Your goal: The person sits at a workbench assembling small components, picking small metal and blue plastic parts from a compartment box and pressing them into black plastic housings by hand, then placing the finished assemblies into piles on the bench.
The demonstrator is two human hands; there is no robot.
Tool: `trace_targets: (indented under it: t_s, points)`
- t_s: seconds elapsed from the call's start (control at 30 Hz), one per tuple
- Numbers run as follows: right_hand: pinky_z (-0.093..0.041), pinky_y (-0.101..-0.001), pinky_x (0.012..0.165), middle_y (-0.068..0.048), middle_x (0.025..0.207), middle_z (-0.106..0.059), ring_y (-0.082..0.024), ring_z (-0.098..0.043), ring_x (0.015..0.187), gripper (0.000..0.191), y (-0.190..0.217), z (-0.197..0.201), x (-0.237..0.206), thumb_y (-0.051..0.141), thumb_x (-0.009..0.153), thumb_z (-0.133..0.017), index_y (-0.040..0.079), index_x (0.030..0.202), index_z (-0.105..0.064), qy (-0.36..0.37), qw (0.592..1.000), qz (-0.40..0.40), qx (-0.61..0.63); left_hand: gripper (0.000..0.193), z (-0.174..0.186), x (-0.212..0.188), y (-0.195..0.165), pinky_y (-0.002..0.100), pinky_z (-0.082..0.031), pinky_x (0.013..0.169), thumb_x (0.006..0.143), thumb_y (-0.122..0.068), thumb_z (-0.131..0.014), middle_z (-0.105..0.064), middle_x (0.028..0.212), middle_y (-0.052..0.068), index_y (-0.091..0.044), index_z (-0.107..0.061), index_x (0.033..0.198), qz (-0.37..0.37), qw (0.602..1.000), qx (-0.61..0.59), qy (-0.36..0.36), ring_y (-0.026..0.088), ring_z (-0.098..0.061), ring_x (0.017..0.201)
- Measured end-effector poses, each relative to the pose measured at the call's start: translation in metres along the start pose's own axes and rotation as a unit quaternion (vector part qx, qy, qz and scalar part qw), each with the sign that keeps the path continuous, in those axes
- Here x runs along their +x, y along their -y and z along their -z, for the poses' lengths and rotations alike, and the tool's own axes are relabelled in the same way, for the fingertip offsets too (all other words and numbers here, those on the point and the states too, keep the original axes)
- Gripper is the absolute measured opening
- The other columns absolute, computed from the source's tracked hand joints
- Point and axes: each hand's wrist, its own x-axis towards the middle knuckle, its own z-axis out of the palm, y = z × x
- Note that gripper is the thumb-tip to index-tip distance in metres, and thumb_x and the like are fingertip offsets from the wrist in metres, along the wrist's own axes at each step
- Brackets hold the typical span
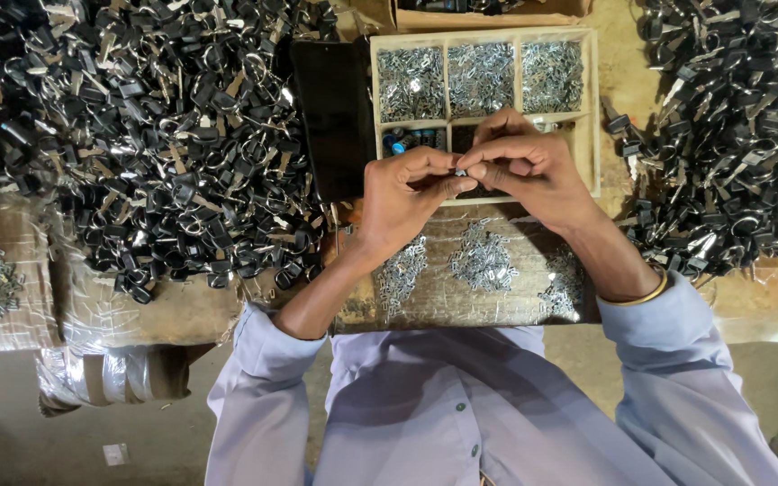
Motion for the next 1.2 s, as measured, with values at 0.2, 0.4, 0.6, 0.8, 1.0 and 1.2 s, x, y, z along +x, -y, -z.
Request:
trace_targets:
  t_s: [0.2,0.4,0.6,0.8,1.0,1.2]
  points:
    - [-0.040,-0.0238,0.065,-0.003,0.105,-0.066,-0.010,-0.051,0.075,0.019,0.007,0.019,0.002,-0.001,0.091,-0.075,0.006,0.108,-0.078,-0.065,0.992,-0.013,-0.106,0.021,0.000,0.000,0.004,0.026,-0.067,0.087,0.093,0.003,-0.076,-0.078,0.109,0.010,0.001,-0.072,0.113,-0.038,0.998,0.050,-0.026,0.017,-0.078,0.100]
    - [-0.047,-0.0427,0.092,-0.008,0.096,-0.062,-0.028,-0.057,0.100,0.019,0.003,0.009,0.002,0.018,0.079,-0.088,0.009,0.093,-0.079,-0.028,0.830,0.086,-0.550,0.022,-0.002,-0.001,0.003,0.025,-0.065,0.086,0.095,0.004,-0.075,-0.078,0.110,0.009,0.000,-0.073,0.117,-0.034,0.998,0.023,-0.038,0.012,-0.076,0.100]
    - [-0.044,-0.0408,0.088,-0.008,0.102,-0.062,-0.028,-0.054,0.101,0.015,0.012,0.017,0.001,0.010,0.090,-0.082,0.007,0.102,-0.075,-0.018,0.887,0.098,-0.452,0.024,-0.003,-0.002,-0.002,0.025,-0.065,0.083,0.094,-0.001,-0.078,-0.078,0.113,0.009,-0.005,-0.075,0.117,-0.064,0.994,0.070,-0.059,0.013,-0.076,0.098]
    - [-0.046,-0.0400,0.088,-0.009,0.107,-0.064,-0.029,-0.057,0.100,0.011,0.023,0.014,-0.001,0.006,0.097,-0.077,0.003,0.107,-0.072,-0.008,0.927,0.102,-0.361,0.024,-0.004,-0.001,-0.005,0.025,-0.066,0.078,0.092,-0.006,-0.080,-0.078,0.112,0.009,-0.007,-0.076,0.116,-0.053,0.988,0.124,-0.071,0.014,-0.078,0.094]
    - [-0.053,-0.0339,0.083,-0.010,0.114,-0.071,-0.024,-0.067,0.101,0.012,0.020,0.006,0.000,0.004,0.100,-0.075,0.003,0.112,-0.072,-0.057,0.965,0.081,-0.242,0.026,-0.002,-0.003,-0.006,0.027,-0.066,0.080,0.092,-0.007,-0.080,-0.078,0.112,0.008,-0.007,-0.076,0.117,-0.042,0.987,0.137,-0.069,0.015,-0.078,0.096]
    - [-0.056,-0.0340,0.086,-0.011,0.115,-0.073,-0.025,-0.071,0.104,0.015,0.019,0.005,-0.001,0.005,0.101,-0.075,0.002,0.115,-0.073,-0.049,0.952,0.103,-0.284,0.026,-0.003,-0.001,-0.004,0.029,-0.065,0.093,0.091,-0.006,-0.081,-0.078,0.111,0.008,-0.003,-0.071,0.115,-0.049,0.988,0.131,-0.064,0.016,-0.078,0.103]
